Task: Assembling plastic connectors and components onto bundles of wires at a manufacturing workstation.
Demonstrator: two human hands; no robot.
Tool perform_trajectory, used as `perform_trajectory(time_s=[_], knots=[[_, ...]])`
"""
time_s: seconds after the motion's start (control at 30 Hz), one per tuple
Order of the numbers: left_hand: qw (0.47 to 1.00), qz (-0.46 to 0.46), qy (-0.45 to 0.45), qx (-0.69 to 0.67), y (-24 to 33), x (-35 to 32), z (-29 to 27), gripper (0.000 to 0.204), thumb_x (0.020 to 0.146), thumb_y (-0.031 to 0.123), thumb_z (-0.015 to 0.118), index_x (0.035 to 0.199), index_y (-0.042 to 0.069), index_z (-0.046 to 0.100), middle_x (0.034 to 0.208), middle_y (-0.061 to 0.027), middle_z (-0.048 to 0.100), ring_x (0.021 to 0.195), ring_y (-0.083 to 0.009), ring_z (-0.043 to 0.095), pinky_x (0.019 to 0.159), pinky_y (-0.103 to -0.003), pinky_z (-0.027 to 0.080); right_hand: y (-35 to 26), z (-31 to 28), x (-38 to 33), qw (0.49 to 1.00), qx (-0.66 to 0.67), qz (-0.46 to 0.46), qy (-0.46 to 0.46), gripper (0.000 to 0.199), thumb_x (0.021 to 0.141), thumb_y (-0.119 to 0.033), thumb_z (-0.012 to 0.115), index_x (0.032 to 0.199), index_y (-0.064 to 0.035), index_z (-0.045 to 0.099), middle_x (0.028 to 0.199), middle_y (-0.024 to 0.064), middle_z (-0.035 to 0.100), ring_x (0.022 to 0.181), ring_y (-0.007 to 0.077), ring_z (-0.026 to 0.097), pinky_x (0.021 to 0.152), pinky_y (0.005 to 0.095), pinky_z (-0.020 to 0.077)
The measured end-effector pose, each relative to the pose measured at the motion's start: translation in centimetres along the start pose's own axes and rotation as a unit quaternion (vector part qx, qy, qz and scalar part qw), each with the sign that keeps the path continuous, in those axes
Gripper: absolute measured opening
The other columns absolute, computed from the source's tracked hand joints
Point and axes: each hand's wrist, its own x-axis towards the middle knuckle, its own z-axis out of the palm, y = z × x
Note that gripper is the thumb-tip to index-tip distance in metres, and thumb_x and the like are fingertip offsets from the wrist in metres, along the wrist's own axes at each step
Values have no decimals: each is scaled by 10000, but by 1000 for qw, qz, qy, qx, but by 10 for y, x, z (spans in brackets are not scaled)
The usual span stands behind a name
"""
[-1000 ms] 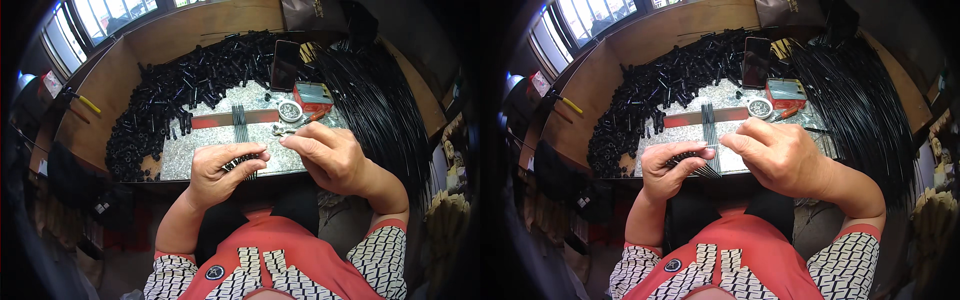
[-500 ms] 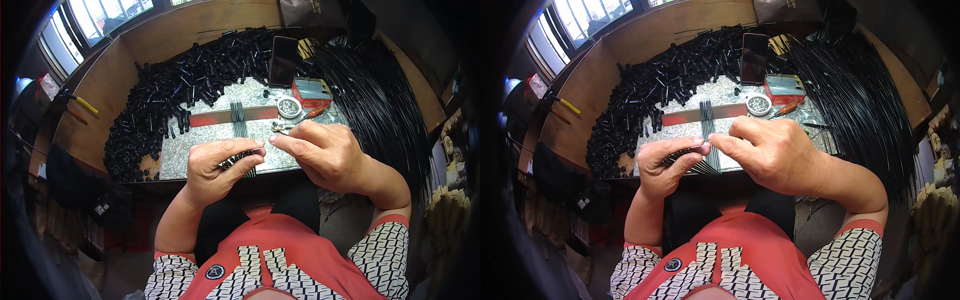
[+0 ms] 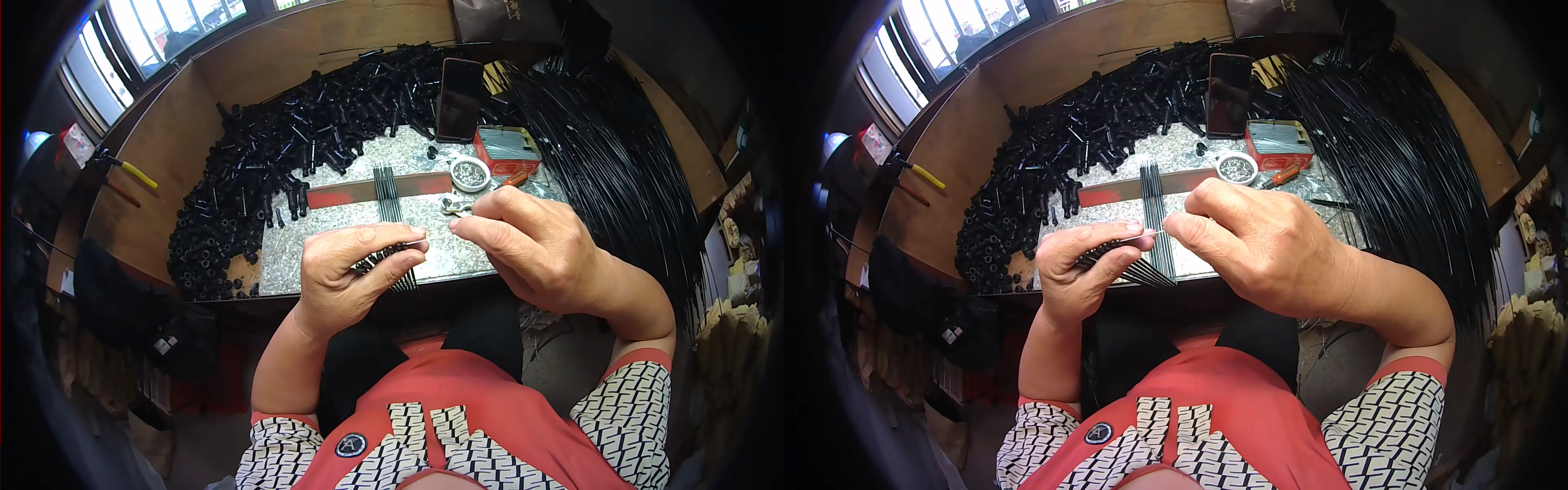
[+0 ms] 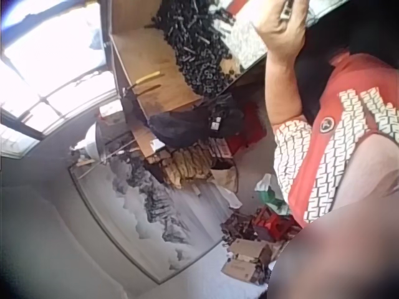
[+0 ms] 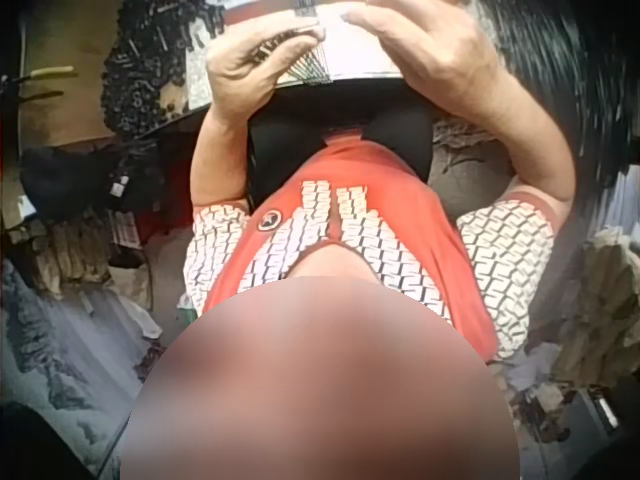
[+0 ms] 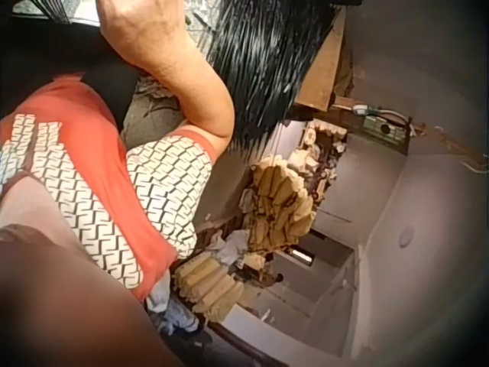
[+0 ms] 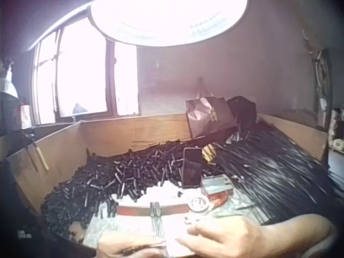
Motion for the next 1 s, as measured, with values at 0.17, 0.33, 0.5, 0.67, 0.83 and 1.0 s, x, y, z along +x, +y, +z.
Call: perform_trajectory(time_s=[0.17, 0.33, 0.5, 0.67, 0.83, 1.0], knots=[[1000, 10, -3, 11, -2, 0, -1, 170, 785, -11, 728, 951, -32, 694, 854, -137, 715, 749, -181, 705, 664, -257, 550, 0, -3, 2, 1000, -3, 2, -22, 380, 695, 104, 654, 1065, 34, 605, 860, 130, 574, 674, 222, 616, 535, 308, 517], [1000, 0, 0, 8, -2, 1, 1, 162, 781, 4, 738, 934, -31, 700, 843, -137, 715, 748, -188, 707, 659, -257, 550, -4, 1, 3, 1000, -3, 31, 3, 327, 706, 106, 644, 1024, 39, 601, 905, 145, 568, 710, 234, 619, 544, 307, 520], [1000, 11, -12, 21, -2, 5, 3, 178, 768, 39, 758, 926, -24, 708, 817, -128, 715, 752, -210, 709, 679, -278, 555, -1, 1, 1, 999, -5, 44, 18, 259, 736, 96, 626, 986, 39, 594, 911, 145, 567, 741, 253, 621, 564, 317, 523], [998, 40, -40, 33, -6, 7, 3, 245, 744, 121, 785, 940, -7, 714, 794, -108, 714, 766, -244, 709, 726, -314, 557, 5, -6, 4, 1000, -19, -18, 2, 292, 714, 17, 643, 1005, 16, 630, 898, 130, 567, 751, 251, 594, 623, 334, 499], [995, 57, -57, 59, -6, 8, 3, 290, 718, 173, 799, 940, 7, 713, 801, -101, 714, 782, -252, 707, 746, -330, 558, 3, -12, 2, 999, -33, -36, -2, 340, 688, -17, 660, 1028, -1, 649, 880, 107, 558, 720, 226, 558, 615, 327, 472], [991, 87, -64, 84, -7, 8, 5, 338, 691, 241, 809, 925, 19, 706, 835, -108, 713, 797, -264, 705, 769, -359, 557, 1, -8, 4, 998, -27, -52, 6, 341, 697, -14, 666, 1037, 0, 654, 860, 99, 554, 710, 221, 550, 605, 321, 466]])
